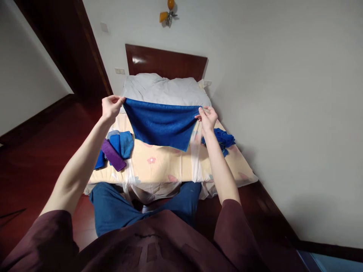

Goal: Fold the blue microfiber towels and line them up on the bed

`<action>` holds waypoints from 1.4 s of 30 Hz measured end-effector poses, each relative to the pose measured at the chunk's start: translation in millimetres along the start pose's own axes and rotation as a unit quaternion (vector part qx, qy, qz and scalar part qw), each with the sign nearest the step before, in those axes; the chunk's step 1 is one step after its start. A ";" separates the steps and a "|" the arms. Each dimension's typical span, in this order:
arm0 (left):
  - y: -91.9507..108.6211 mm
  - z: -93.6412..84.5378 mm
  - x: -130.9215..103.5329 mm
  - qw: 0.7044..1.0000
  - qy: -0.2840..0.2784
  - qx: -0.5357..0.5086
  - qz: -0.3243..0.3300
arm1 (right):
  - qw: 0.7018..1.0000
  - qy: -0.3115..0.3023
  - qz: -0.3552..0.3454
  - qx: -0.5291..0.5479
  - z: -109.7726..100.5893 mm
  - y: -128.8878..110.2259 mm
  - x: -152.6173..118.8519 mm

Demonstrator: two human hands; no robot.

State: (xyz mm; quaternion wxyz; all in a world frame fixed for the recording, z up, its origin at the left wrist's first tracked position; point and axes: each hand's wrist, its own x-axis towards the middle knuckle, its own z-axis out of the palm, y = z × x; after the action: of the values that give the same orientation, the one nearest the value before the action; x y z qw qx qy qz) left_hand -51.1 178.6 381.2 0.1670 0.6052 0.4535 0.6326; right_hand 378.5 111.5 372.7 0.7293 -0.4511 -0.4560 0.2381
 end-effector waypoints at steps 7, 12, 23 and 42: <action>-4.2 3.7 -5.4 0.996 -0.012 -0.090 0.009 | 0.999 -0.025 0.027 0.006 -20.3 -7.6 -4.6; 12.0 -2.8 -17.7 0.995 -0.051 -0.085 0.021 | 0.998 -0.032 0.043 -0.034 -35.5 -11.7 -12.5; 31.2 -42.1 -73.7 0.977 -0.160 -0.037 -0.133 | 0.980 -0.092 0.157 -0.079 -90.2 -27.4 -61.7; -77.4 55.2 -53.1 0.972 -0.112 -0.046 -0.201 | 0.982 -0.035 0.147 -0.113 -39.2 91.6 -12.0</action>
State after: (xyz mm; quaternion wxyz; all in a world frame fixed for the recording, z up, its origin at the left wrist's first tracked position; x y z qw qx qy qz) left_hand -15.4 200.0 280.6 0.3683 0.5600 0.5146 0.5347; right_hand 413.2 129.1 280.2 0.6141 -0.5844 -0.4338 0.3053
